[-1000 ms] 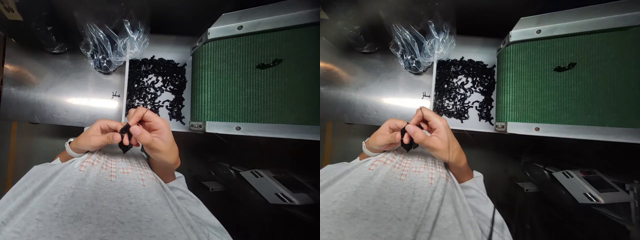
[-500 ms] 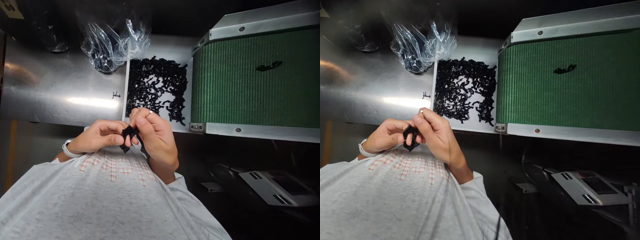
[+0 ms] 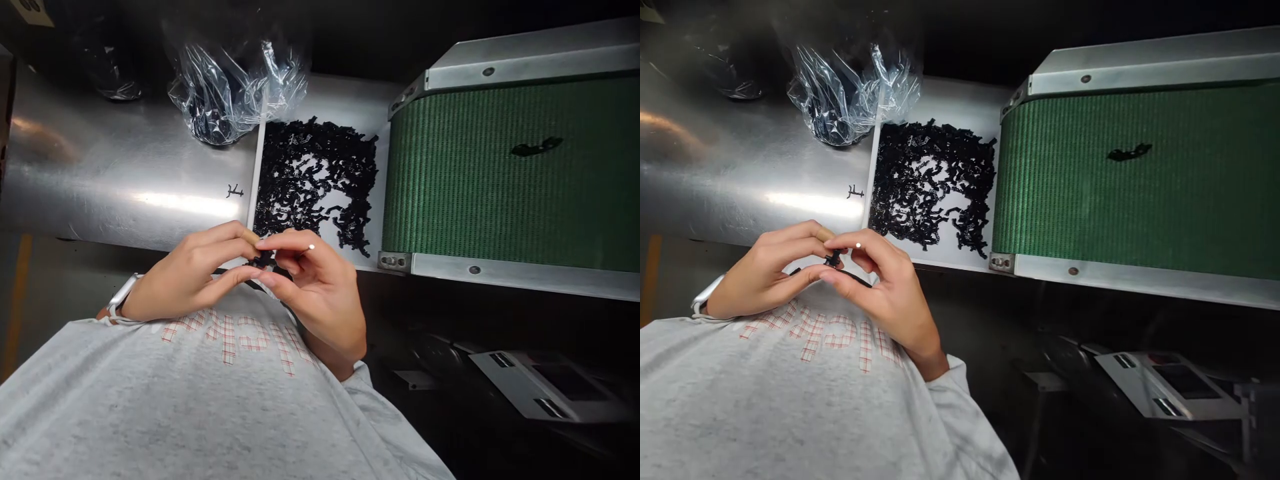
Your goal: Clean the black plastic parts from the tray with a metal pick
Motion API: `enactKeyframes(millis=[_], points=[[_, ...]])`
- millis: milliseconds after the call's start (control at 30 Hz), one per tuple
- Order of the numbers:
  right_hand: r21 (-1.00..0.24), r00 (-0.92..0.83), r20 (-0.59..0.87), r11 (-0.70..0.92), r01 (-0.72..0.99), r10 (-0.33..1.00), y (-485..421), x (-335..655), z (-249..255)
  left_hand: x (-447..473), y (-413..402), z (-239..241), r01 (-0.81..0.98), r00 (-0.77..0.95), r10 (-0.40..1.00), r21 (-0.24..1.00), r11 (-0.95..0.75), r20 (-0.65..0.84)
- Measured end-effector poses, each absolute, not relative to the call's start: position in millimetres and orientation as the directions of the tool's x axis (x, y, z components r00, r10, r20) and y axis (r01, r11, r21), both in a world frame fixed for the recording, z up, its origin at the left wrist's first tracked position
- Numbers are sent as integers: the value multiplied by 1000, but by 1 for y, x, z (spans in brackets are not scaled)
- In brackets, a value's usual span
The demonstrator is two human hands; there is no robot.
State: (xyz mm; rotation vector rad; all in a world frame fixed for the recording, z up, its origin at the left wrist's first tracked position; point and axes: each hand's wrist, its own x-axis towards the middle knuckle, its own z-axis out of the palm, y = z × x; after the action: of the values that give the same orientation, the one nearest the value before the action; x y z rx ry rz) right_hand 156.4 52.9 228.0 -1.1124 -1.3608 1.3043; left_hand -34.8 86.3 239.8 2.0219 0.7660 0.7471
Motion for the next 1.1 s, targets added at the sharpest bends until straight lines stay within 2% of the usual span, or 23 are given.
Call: enactKeyframes(millis=[100, 333, 567, 700, 900, 1100], points=[[-999, -144, -26, -22, 30, 989, 55, 154, 225, -35, 87, 241, 274, 660, 726, 836, -475, 195], [-995, -122, -59, -68, -72, 991, 58, 154, 220, -35, 85, 239, 275, 650, 742, 859, -433, 165], [-977, -73, -117, -128, -173, 990, 53, 158, 209, -35, 83, 235, 327, 616, 762, 814, -479, 201], [-963, -91, -136, -153, -224, 987, 52, 159, 208, -34, 84, 234, 256, 635, 742, 847, -466, 217], [-964, -117, -164, -184, -193, 980, 54, 156, 214, -36, 84, 233, 173, 663, 709, 872, -457, 241], [-945, -111, -135, -162, -284, 985, 56, 157, 211, -41, 84, 230, 136, 698, 668, 869, -476, 257]])
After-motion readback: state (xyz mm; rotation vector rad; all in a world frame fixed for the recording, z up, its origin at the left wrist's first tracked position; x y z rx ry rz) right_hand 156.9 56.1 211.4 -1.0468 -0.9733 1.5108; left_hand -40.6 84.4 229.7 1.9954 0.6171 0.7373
